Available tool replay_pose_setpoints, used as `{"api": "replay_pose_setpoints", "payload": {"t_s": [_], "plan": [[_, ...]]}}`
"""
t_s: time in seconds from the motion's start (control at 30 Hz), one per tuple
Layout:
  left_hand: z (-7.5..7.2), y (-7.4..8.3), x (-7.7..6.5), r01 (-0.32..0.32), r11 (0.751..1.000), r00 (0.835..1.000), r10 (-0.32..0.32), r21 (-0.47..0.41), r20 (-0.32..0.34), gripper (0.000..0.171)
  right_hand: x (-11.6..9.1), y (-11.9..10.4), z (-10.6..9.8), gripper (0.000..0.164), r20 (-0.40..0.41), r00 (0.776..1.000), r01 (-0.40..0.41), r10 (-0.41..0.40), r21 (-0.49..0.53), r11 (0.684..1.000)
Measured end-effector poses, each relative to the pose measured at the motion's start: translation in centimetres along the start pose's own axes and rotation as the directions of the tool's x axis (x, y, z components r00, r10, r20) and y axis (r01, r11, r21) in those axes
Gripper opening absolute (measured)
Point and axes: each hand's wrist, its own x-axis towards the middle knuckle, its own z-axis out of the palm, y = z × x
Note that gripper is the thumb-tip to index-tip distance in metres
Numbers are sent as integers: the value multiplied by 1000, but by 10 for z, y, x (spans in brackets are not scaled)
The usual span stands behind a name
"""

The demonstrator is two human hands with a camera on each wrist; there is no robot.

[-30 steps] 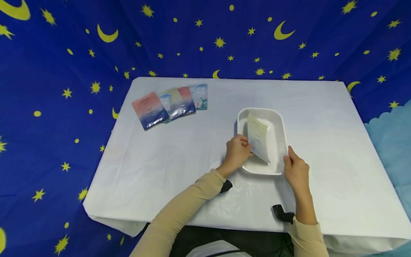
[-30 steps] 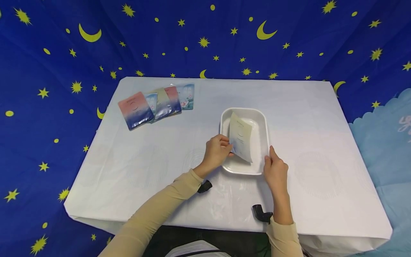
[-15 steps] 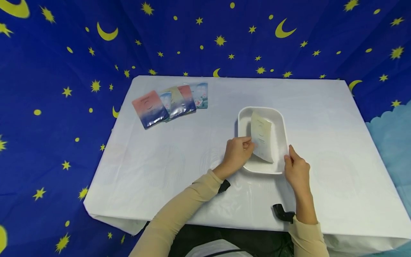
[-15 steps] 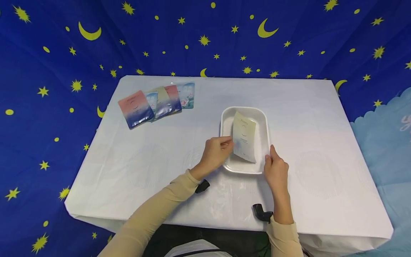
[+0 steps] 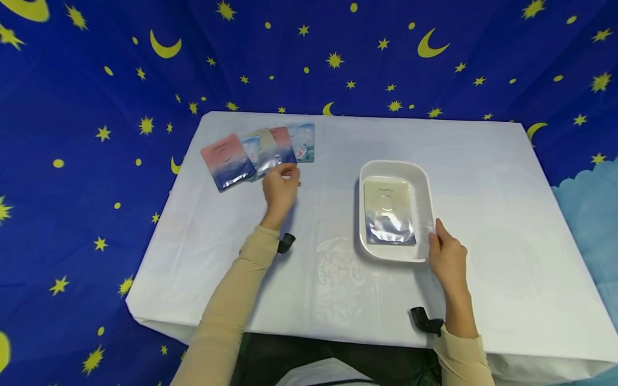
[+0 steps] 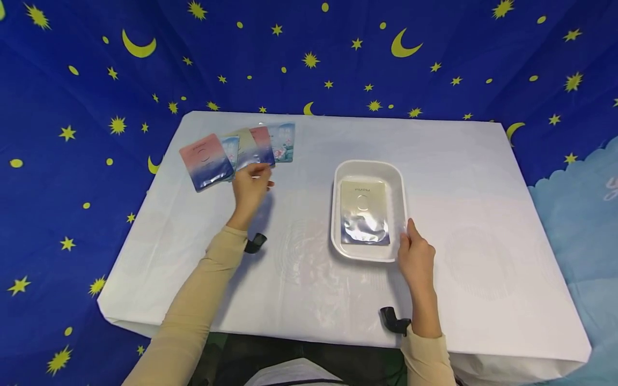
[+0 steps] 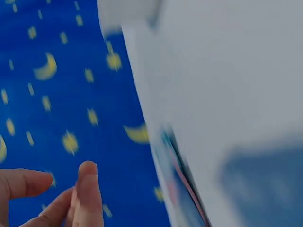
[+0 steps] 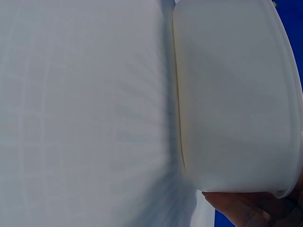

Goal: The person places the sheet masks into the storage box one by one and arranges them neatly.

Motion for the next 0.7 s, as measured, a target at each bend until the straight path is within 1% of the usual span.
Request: {"api": "replay_pose_setpoints", "payload": {"t_s": [0.03, 0.1, 0.17, 0.2, 0.27, 0.3, 0.33, 0.37, 0.43, 0.53, 0.63, 0.7], "plan": [[-10, -7, 9, 45, 999, 999, -44, 27, -29, 21, 0, 0, 0, 39, 1, 1000, 0, 0, 0, 1000], [-30, -24, 24, 143, 986, 987, -135, 86, -92, 24, 0, 0, 1, 39, 1, 1000, 1, -1, -4, 1000], [-50, -41, 38, 243, 957, 964, -221, 159, -145, 28, 0, 1, 1, 39, -3, 1000, 5, -5, -5, 1000], [-60, -49, 44, 283, 940, 953, -253, 192, -164, 31, 0, 1, 1, 39, -4, 1000, 7, -7, -6, 1000], [-77, -65, 54, 341, 902, 936, -298, 266, -189, 34, 0, 2, 1, 39, -7, 1000, 8, -8, -5, 1000], [-84, -72, 59, 364, 882, 929, -320, 299, -188, 35, 0, 2, 1, 39, -9, 1000, 7, -7, -5, 1000], [-91, -78, 63, 379, 869, 924, -337, 317, -182, 36, 0, 2, 1, 39, -8, 1000, 2, -2, -5, 1000], [-96, -84, 66, 389, 862, 921, -351, 326, -171, 36, 0, 2, 1, 39, -7, 1000, -2, 2, -5, 1000], [-104, -96, 71, 406, 850, 914, -376, 336, -152, 36, -1, 2, 0, 39, -5, 1000, -8, 8, -3, 1000], [-111, -108, 78, 457, 841, 889, -435, 289, -141, 37, -2, 3, 1, 39, 0, 1000, -11, 11, 0, 1000], [-114, -114, 84, 506, 826, 863, -484, 249, -148, 40, -2, 2, 2, 39, 2, 1000, -5, 5, 4, 1000], [-114, -115, 86, 523, 824, 852, -500, 220, -154, 41, -1, 2, 2, 39, 0, 1000, -2, 2, 9, 1000]]}}
